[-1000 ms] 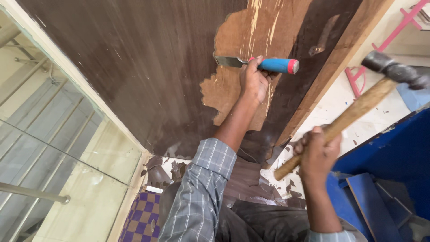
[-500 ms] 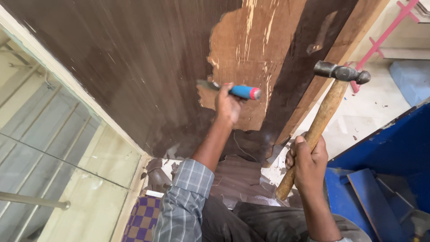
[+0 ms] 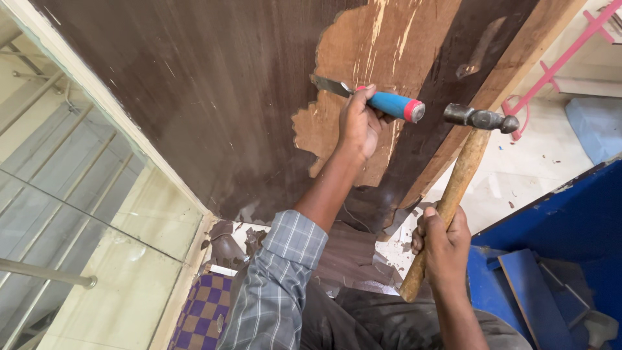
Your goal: The person uses a hammer and a scraper to remove dark wallpaper from a wall. They repeatedly strike the scraper against the wall to pry off sections of the material, which falls to the floor.
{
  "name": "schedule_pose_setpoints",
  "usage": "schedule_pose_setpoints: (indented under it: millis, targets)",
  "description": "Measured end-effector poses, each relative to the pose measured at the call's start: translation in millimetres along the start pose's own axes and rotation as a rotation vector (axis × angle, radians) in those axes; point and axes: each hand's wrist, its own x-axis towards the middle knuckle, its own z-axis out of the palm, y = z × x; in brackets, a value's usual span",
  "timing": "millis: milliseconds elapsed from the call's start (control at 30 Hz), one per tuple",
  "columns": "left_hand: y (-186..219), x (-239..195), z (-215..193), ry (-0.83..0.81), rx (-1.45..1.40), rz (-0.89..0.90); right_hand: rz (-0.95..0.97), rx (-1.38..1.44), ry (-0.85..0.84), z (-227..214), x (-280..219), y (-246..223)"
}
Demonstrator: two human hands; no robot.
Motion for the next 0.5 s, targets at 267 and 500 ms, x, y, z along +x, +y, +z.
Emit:
schedule_pose_setpoints:
  millis: [267, 500]
  targets:
    - [-0.4, 9.3, 6.0, 0.0, -0.114, -0.004, -0.034, -0.029, 0.026, -5.6, -4.4, -15.6]
    - [1.5, 9.6, 11.3, 0.047, -0.178, 0.005, -0.182, -0.025, 0.034, -10.1, -4.4, -32.4]
